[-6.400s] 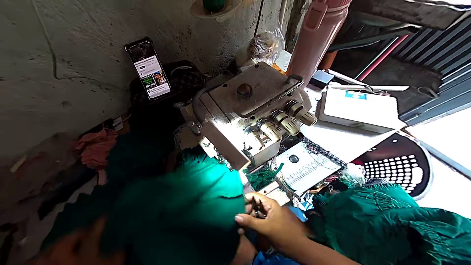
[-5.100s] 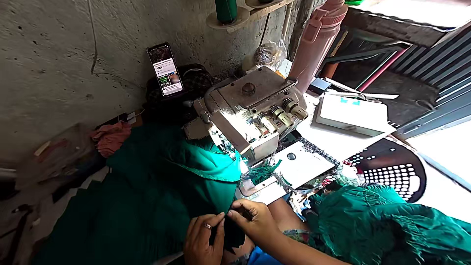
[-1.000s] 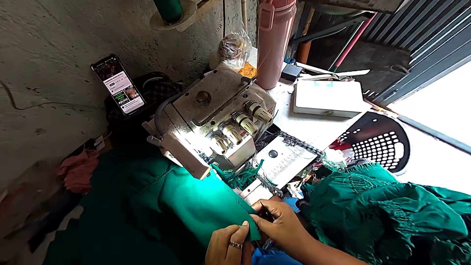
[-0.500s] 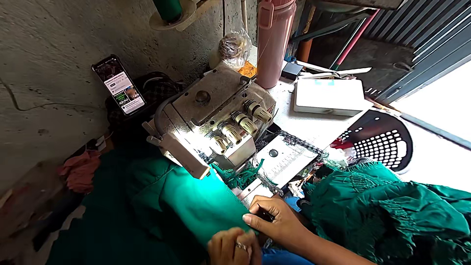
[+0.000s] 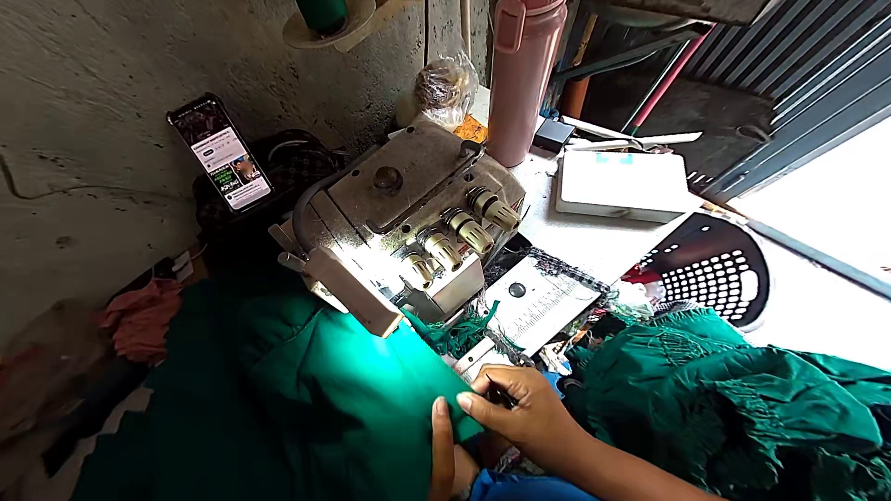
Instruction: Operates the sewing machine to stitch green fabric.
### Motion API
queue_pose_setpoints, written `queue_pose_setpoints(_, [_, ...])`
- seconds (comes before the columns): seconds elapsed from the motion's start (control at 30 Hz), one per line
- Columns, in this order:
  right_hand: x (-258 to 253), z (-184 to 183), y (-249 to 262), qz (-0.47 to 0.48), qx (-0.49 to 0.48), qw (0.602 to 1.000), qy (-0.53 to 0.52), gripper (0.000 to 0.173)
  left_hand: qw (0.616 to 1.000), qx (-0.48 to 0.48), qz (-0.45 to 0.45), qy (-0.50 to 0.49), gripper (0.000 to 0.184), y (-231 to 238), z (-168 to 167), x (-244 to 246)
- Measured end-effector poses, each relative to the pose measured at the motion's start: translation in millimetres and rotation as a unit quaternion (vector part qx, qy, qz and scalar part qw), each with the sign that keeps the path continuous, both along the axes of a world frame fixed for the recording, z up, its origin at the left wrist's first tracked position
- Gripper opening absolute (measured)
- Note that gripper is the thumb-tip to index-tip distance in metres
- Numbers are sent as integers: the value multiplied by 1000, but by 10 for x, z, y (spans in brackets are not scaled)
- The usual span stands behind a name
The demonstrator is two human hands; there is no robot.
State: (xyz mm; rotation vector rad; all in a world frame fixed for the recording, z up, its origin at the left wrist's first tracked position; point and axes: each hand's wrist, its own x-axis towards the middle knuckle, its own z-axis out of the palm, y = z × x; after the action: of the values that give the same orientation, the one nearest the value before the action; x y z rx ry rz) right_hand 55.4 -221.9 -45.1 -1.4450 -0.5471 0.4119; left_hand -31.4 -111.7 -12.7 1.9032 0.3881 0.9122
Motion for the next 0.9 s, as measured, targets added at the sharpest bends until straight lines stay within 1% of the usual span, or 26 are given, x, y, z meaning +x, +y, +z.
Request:
queue_pose_setpoints(0.07, [77, 43, 109, 3, -5, 1000, 0, 23, 999, 34, 36, 19, 13, 88, 118, 104])
queue_pose_setpoints(0.13, [172, 106, 232, 11, -13, 1000, 7, 23, 997, 26, 59, 51, 15, 194, 199, 197])
queue_pose_setpoints(0.23, [326, 149, 425, 18, -35, 999, 14, 24, 993, 49, 64, 81, 20, 390, 154, 283])
queue_pose_setpoints(0.27, [382, 170, 490, 21, -43, 998, 28, 26, 993, 46, 66, 92, 21, 432, 141, 327])
queue_pose_setpoints(0.33, [475, 217, 603, 28, -51, 996, 66, 31, 992, -5, 60, 108, 24, 512, 133, 431])
queue_pose_setpoints(0.37, [502, 231, 650, 23, -52, 996, 75, 32, 988, -29, 62, 135, 26, 546, 168, 477])
queue_pose_setpoints(0.4, [515, 230, 685, 16, -49, 996, 78, 33, 981, -27, 68, 178, 28, 580, 228, 511])
queue_pose_setpoints(0.43, [517, 224, 711, 7, -45, 996, 77, 34, 967, -16, 73, 243, 31, 594, 351, 540])
queue_pose_setpoints(0.5, [508, 210, 729, -6, -41, 997, 67, 34, 945, 14, 68, 320, 34, 718, 442, 602])
queue_pose_setpoints(0.57, [466, 195, 708, -21, -39, 998, 53, 33, 935, -13, 37, 353, 38, 827, 493, 669])
queue_pose_setpoints(0.6, [437, 176, 689, -32, -33, 998, 39, 32, 936, -31, 33, 349, 38, 868, 502, 705])
queue_pose_setpoints(0.67, [367, 74, 623, -55, -9, 998, -10, 34, 940, -12, 58, 337, 36, 979, 441, 743])
queue_pose_setpoints(0.73, [314, -133, 505, -69, -8, 992, -103, 41, 947, -48, 76, 309, 37, 1039, 384, 773])
queue_pose_setpoints(0.8, [276, -433, 357, -80, -56, 968, -230, 49, 955, -93, 87, 267, 43, 1098, 288, 756])
queue_pose_setpoints(0.83, [261, -570, 285, -86, -86, 947, -296, 49, 964, -94, 96, 231, 46, 1133, 218, 719])
queue_pose_setpoints(0.87, [247, -660, 233, -94, -106, 925, -351, 49, 975, -75, 106, 179, 49, 1191, 96, 665])
queue_pose_setpoints(0.9, [229, -684, 201, -95, -116, 915, -374, 51, 981, -35, 130, 137, 52, 1238, -34, 609])
